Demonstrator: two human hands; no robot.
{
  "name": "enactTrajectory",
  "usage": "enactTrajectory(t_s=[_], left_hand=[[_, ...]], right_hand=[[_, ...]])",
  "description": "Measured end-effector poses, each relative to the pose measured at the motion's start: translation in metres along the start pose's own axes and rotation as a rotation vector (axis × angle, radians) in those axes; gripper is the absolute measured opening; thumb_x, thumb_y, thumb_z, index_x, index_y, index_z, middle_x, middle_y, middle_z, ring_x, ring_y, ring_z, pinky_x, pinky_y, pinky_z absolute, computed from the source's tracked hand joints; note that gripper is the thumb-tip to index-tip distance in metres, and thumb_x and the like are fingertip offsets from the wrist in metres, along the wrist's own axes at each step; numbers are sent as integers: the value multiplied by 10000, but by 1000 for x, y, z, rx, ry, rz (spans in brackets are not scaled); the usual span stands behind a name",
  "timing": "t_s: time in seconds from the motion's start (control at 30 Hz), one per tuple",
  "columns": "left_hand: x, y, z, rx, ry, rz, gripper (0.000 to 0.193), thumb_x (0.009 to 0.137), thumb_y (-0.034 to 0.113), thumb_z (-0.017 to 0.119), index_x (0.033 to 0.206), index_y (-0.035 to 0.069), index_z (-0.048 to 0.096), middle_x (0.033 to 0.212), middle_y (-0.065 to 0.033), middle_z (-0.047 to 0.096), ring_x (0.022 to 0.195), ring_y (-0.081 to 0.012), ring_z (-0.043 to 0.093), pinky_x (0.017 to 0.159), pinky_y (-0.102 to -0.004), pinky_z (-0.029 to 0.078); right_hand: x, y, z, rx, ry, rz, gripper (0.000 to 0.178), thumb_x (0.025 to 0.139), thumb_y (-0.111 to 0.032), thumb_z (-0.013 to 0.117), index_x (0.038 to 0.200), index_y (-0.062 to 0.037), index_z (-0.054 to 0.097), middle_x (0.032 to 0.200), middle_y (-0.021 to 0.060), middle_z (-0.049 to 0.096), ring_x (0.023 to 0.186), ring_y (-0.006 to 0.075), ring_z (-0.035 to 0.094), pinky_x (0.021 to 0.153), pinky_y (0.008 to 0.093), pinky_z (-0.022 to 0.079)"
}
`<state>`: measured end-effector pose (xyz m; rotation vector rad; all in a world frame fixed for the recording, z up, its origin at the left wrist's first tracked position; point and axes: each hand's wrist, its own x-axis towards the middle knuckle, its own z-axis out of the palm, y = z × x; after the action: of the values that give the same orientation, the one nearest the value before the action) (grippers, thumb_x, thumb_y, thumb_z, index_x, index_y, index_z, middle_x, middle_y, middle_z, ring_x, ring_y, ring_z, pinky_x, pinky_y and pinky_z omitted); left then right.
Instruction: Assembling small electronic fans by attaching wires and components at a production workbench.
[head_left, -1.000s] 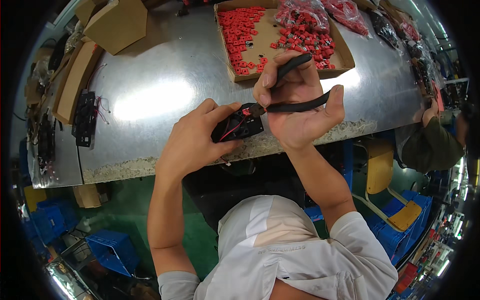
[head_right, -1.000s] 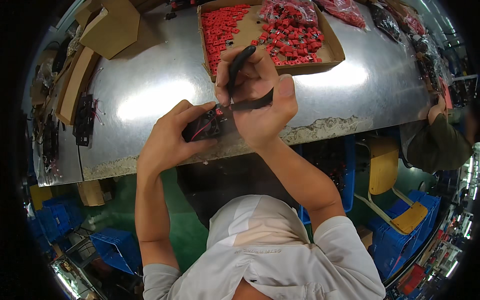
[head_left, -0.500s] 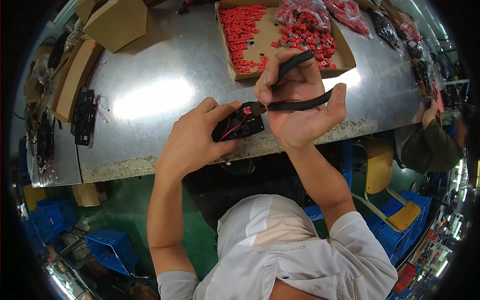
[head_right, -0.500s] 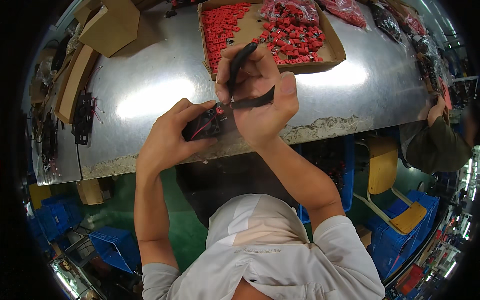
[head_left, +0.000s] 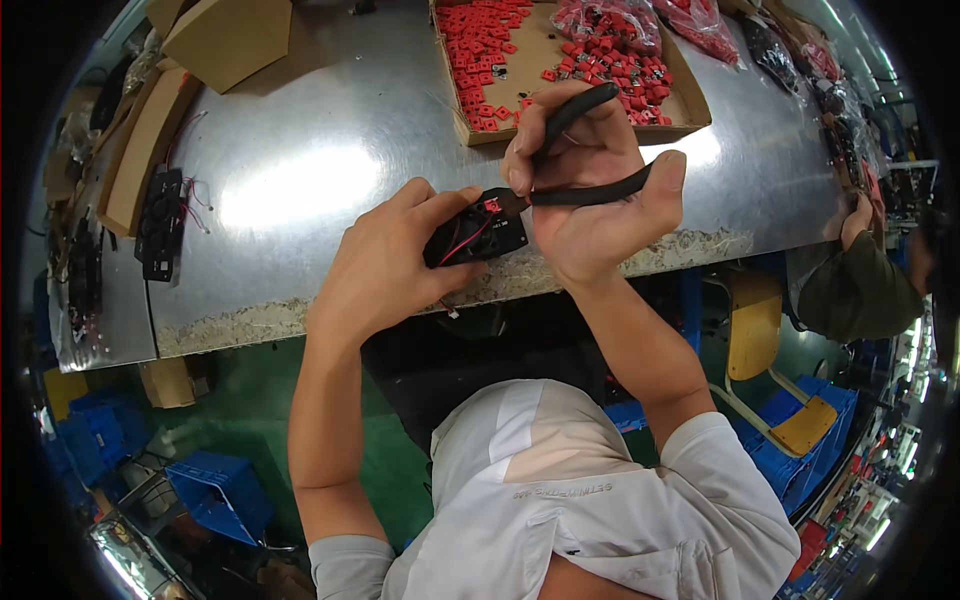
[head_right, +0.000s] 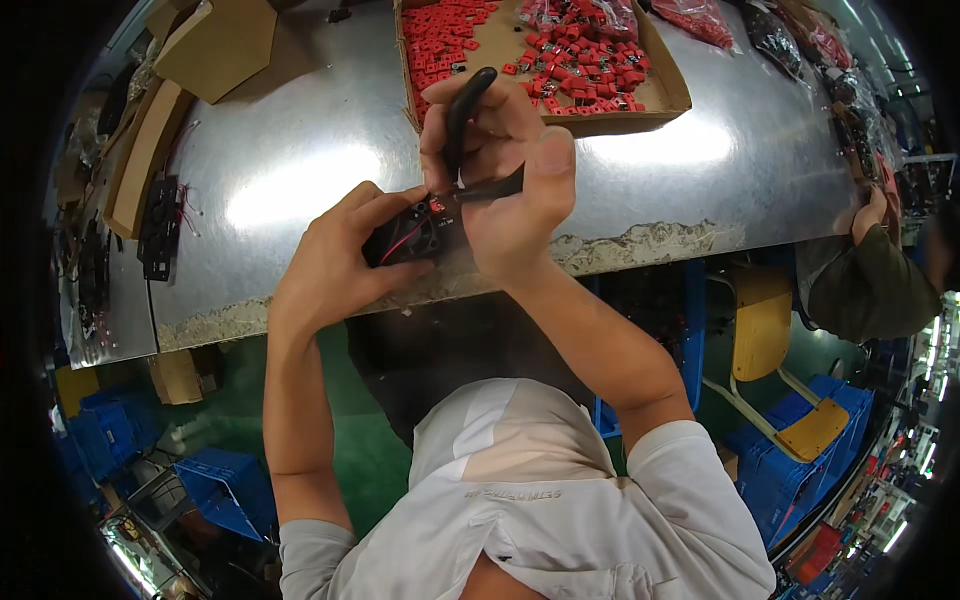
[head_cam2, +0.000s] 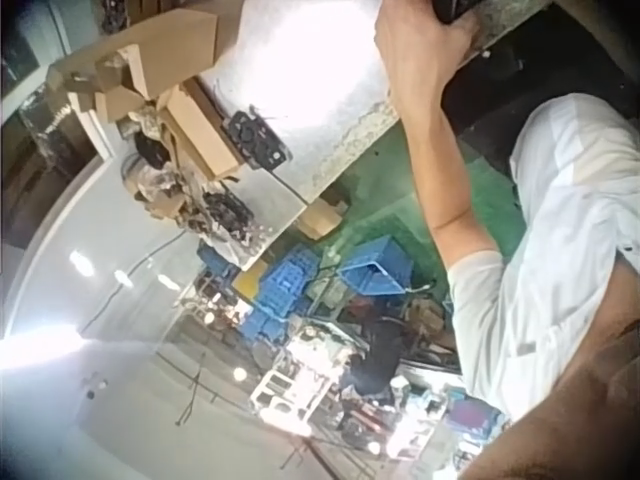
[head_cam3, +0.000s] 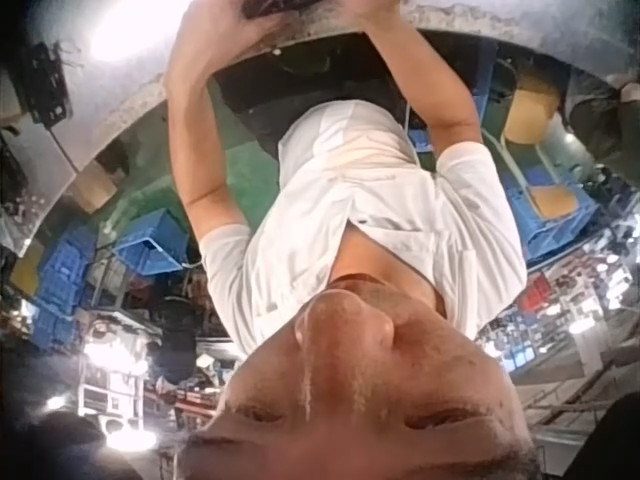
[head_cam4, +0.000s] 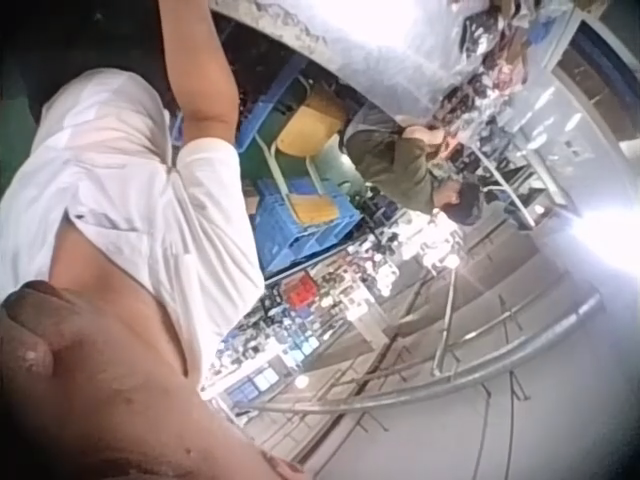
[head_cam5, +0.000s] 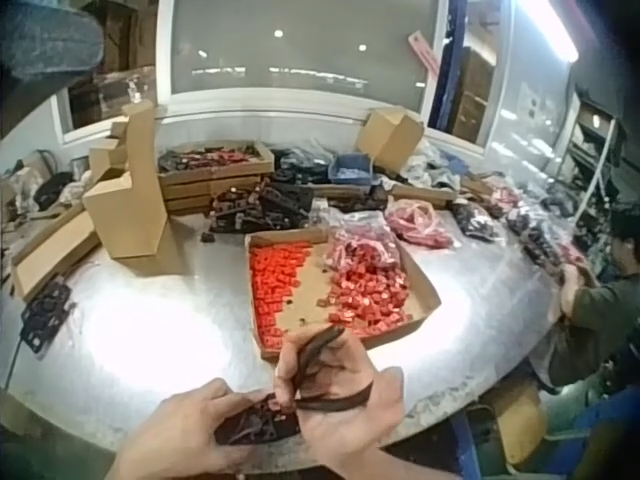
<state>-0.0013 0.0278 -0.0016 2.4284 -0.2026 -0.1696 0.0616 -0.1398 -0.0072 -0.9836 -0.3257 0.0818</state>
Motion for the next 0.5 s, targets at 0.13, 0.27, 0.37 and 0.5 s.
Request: enactTrajectory(t_s=[0.13,0.27,0.37,0.5], left_hand=[[-1,-1,1,7,10,7,590,703,267,798,1255,137,635,916,-102,558,831,-323,614,745,-425,500],[-1,2,0,9,8,10,584,704,261,790,1254,138,638,921,-101,560,837,-322,618,752,-426,503],[0,5,-2,33,-15,-15,586,703,251,786,1257,138,634,935,-104,563,845,-324,623,757,-426,505],[1,6,-2,30,-35,-44,591,704,263,784,1261,136,634,939,-106,565,846,-323,625,761,-425,505]], right_hand=[[-3,0,-1,-91,-75,-48,999,772,-867,327,1131,41,536,824,159,547,634,218,478,593,326,410],[-1,3,-3,-107,-138,-40,983,794,-849,309,1135,45,536,817,149,550,634,216,486,593,327,409],[7,-2,1,-98,-91,10,957,826,-819,283,1146,46,536,823,145,552,645,219,497,602,329,413],[6,3,-3,62,-70,-70,927,851,-788,269,1158,44,538,835,144,558,663,226,511,617,328,419]])
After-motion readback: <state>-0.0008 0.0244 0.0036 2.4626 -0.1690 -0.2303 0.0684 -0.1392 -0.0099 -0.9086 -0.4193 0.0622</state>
